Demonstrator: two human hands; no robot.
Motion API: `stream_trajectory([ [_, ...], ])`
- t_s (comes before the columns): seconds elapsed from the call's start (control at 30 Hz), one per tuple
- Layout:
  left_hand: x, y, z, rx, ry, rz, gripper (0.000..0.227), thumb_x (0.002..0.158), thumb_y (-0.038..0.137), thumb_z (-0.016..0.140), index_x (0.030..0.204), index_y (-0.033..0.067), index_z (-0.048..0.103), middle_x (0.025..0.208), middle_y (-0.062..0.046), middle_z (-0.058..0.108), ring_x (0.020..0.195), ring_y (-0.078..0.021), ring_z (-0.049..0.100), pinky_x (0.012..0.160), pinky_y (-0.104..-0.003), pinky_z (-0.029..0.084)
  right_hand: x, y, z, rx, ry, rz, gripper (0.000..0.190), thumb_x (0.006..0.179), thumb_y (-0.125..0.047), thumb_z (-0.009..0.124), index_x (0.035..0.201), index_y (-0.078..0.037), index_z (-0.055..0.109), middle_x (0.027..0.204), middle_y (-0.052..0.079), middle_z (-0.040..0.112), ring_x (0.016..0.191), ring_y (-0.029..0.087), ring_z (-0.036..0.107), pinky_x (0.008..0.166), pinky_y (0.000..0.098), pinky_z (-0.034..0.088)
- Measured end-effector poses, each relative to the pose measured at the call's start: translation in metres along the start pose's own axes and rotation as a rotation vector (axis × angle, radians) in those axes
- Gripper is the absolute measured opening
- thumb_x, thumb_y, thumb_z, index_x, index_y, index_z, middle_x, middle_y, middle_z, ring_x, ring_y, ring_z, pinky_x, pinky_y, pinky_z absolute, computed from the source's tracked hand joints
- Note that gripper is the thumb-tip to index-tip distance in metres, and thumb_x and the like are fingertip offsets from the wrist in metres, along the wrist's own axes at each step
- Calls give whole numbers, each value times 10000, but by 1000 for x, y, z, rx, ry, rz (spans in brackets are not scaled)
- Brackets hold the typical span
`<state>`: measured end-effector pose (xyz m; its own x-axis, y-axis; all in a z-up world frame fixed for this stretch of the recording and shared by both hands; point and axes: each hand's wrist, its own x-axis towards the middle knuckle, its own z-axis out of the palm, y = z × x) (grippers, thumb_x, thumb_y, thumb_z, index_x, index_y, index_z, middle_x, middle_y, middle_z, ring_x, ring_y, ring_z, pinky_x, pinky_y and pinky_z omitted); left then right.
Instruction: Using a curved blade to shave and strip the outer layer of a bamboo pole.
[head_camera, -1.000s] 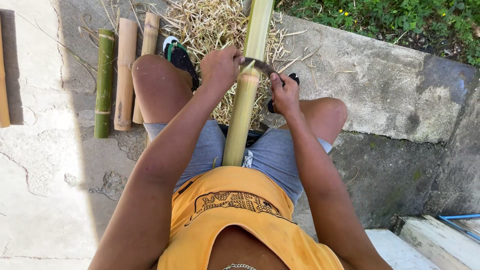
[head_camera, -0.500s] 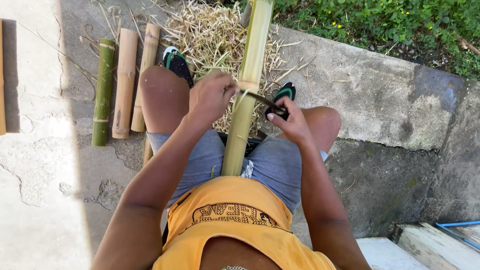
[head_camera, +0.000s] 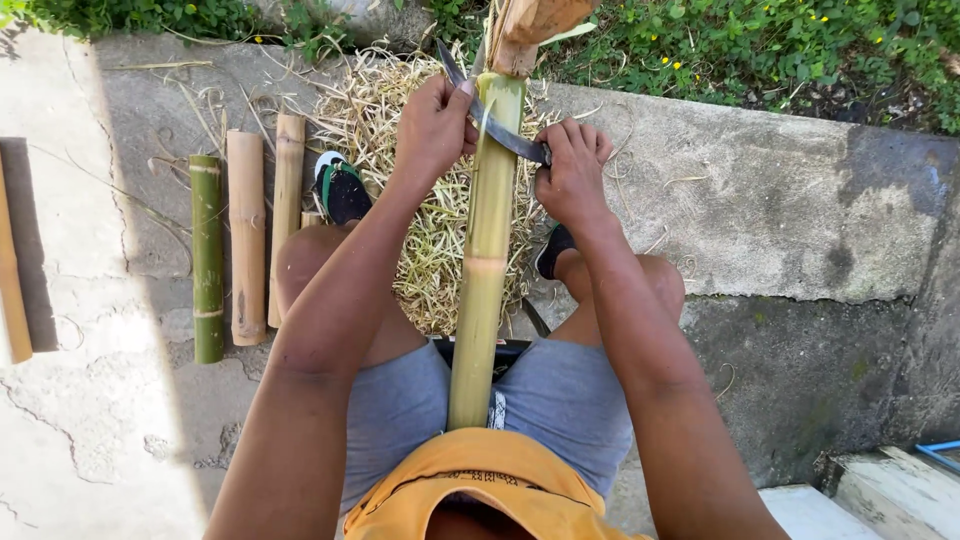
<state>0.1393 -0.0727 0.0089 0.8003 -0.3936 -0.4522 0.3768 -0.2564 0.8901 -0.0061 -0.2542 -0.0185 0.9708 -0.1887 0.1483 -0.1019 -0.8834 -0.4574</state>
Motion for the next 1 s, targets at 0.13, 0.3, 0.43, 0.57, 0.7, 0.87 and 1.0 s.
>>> stream_trajectory([
  [0.13, 23, -8, 4, 76, 53, 61, 297, 1016, 284, 590, 840, 45, 596, 653, -36, 694, 540, -104, 695, 489, -275, 579, 20, 9, 6, 20, 33, -28, 407, 683, 11, 656, 1068, -101, 594, 1031, 77, 557, 1059, 315, 501, 1010, 446, 299],
  [0.3, 11, 12, 2, 125, 63, 140, 268, 1024, 223, 567, 853, 35, 653, 654, -44, 705, 571, -96, 687, 540, -274, 545, 30, 16, 25, 86, 56, 29, 324, 722, 39, 670, 1004, -103, 598, 1024, 69, 550, 1048, 300, 501, 969, 425, 281],
  [0.43, 12, 17, 2, 160, 51, 184, 263, 1034, 214, 547, 878, 34, 659, 665, -38, 712, 596, -88, 700, 551, -266, 541, 40, 25, 31, 80, 81, 25, 315, 734, 49, 659, 1001, -107, 600, 1031, 66, 556, 1067, 292, 510, 951, 418, 267],
  [0.57, 10, 17, 7, 160, 57, 230, 273, 1051, 212, 533, 898, 19, 651, 681, -42, 720, 634, -87, 741, 567, -262, 545, 46, 30, 31, 101, 44, -4, 260, 795, 56, 658, 993, -101, 600, 1021, 63, 562, 1056, 281, 501, 958, 419, 267],
  [0.7, 27, 11, 10, 161, 74, 291, 284, 1067, 217, 492, 947, 28, 666, 705, -37, 727, 629, -92, 737, 547, -262, 543, 53, 68, 71, 26, 98, 0, 198, 922, 50, 653, 982, -138, 630, 973, 12, 574, 1016, 242, 494, 926, 395, 256],
  [0.87, 29, 8, 11, 178, 112, 299, 283, 1052, 212, 512, 897, 45, 680, 708, -28, 747, 646, -95, 760, 540, -249, 553, 67, 56, 53, 60, 147, -23, 203, 891, 56, 646, 1005, -111, 623, 1041, 46, 572, 1069, 245, 503, 915, 387, 244],
  [1.0, 18, 0, -19, 126, -10, 118, 285, 1019, 205, 555, 808, 56, 676, 716, -56, 716, 671, -117, 787, 521, -237, 585, 39, 27, 40, 14, 175, -60, 193, 845, 37, 654, 968, -106, 612, 1038, 60, 545, 1080, 260, 493, 941, 410, 257],
])
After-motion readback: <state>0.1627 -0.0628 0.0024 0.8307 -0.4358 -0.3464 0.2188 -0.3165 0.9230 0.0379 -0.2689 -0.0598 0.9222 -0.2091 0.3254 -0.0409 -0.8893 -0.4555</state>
